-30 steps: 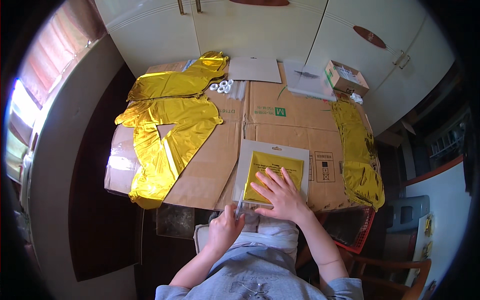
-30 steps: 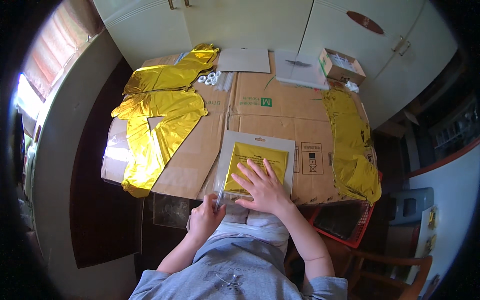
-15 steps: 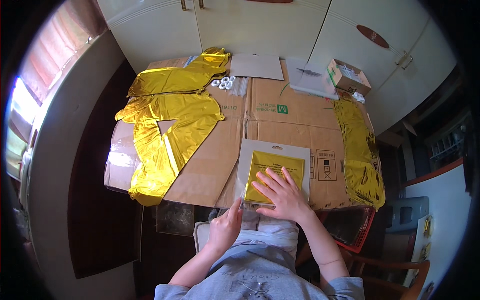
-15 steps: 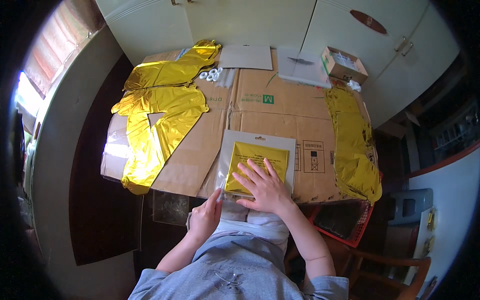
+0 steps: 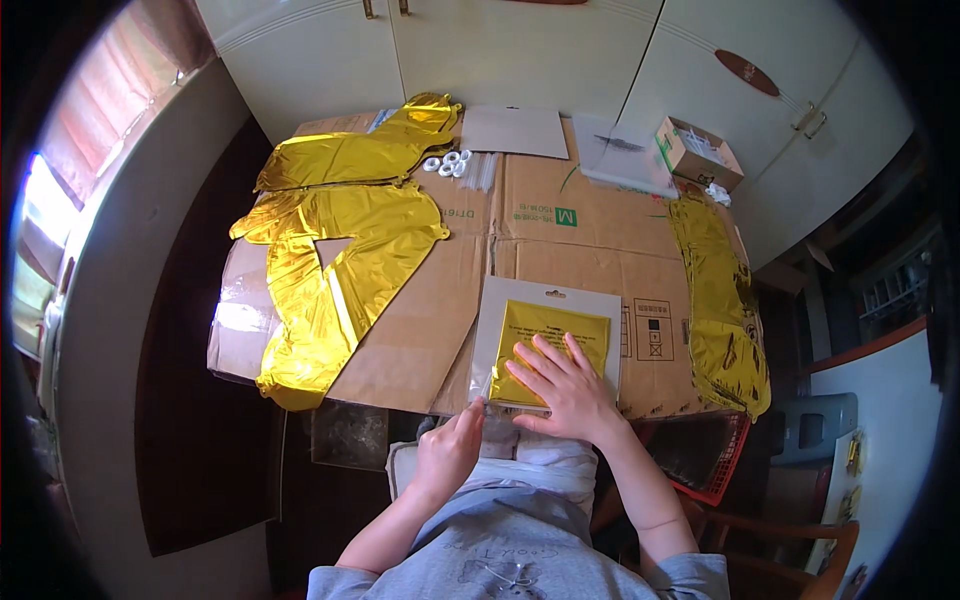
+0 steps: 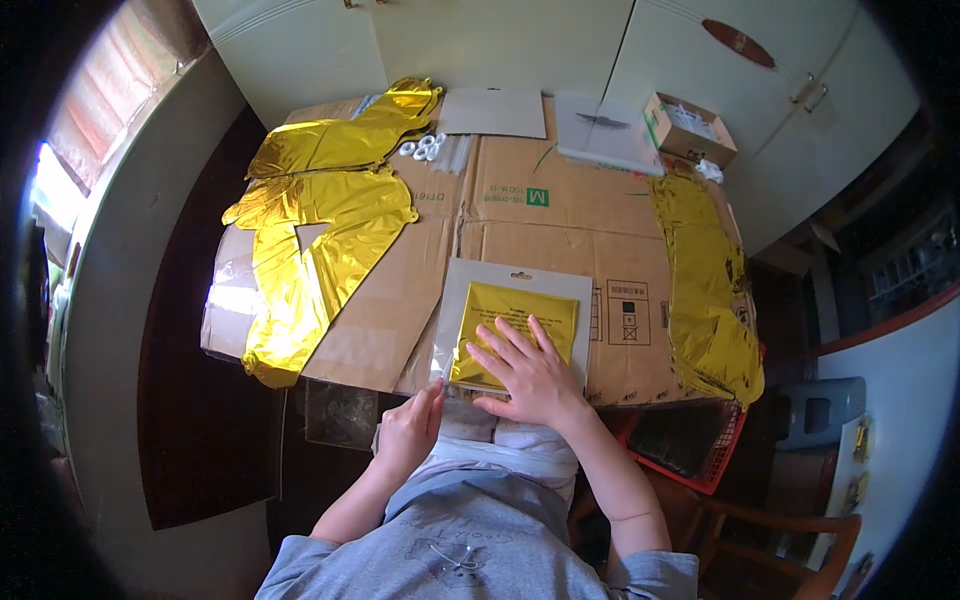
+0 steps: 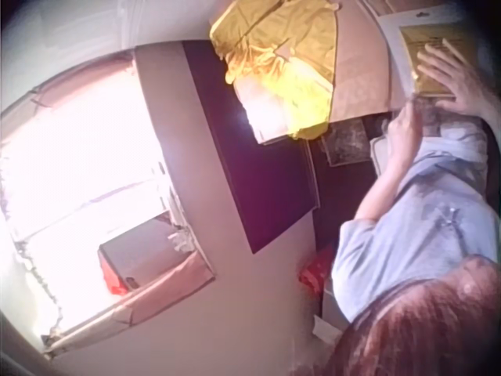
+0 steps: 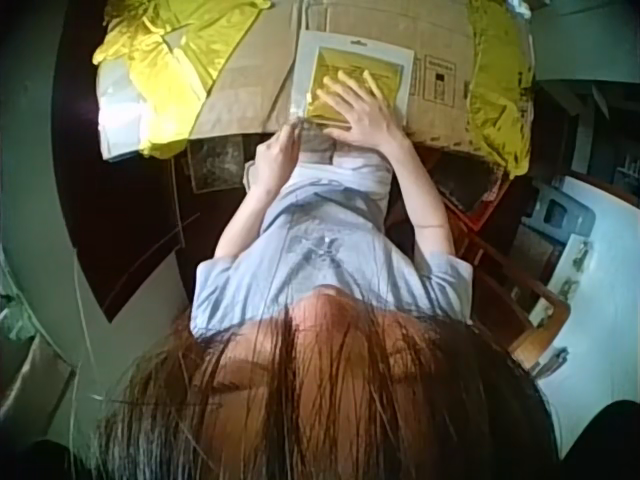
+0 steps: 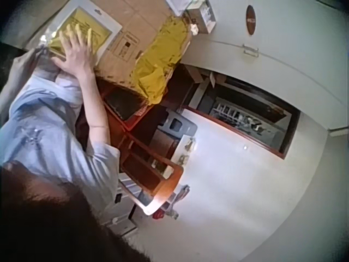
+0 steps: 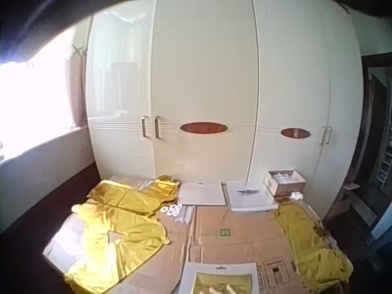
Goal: Folding gold foil balloons and placing them into plastic packaging with a backing card.
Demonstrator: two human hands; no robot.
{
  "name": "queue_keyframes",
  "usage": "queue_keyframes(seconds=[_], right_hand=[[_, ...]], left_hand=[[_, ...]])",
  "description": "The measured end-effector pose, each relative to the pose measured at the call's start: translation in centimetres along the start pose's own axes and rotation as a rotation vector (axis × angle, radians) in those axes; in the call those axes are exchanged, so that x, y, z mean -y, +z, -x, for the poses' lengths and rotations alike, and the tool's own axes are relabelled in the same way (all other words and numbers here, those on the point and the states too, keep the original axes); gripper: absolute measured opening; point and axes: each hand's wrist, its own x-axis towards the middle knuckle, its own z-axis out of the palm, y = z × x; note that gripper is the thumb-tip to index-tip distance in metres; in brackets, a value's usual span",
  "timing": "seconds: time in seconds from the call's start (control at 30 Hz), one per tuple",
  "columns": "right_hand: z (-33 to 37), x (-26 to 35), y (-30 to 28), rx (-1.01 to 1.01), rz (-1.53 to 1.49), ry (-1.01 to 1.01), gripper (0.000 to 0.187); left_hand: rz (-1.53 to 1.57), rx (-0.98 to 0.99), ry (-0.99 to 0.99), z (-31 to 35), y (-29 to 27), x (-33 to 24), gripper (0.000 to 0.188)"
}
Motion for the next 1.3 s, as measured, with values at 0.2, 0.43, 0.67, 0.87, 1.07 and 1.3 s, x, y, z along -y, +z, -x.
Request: queue_keyframes(seconds=[0.2,0.43,0.67,0.87,1.07,1.3], right_hand=[[-0.1,0.0,-0.1,-0.008,-0.002,-0.004,0.077],[-0.2,0.0,-0.1,-0.009,-0.007,-0.009,0.074],[-0.2,0.0,-0.1,-0.011,-0.021,-0.008,0.075],[-0.1,-0.1,0.2,-0.004,0.013,-0.025,0.072],[-0.3,0.3,-0.1,0.018,0.035,0.003,0.065],[-0.9,1.0,-0.3,0.055,0.038,0.056,0.07]], left_hand=[[-0.043,0.038,0.004,-0.3,-0.4,0.1,0.023],[0.077,0.069,-0.01,-0.5,-0.3,1.0,0.021],[0.087,0.102,-0.02,-1.0,-1.0,1.0,0.024],[-0.01,0.133,0.0,-0.9,-1.2,0.9,0.03],[-0.09,0.159,0.051,-0.9,-1.8,0.7,0.042],[-0.018,0.18,0.092,-0.8,-1.9,1.6,0.039]])
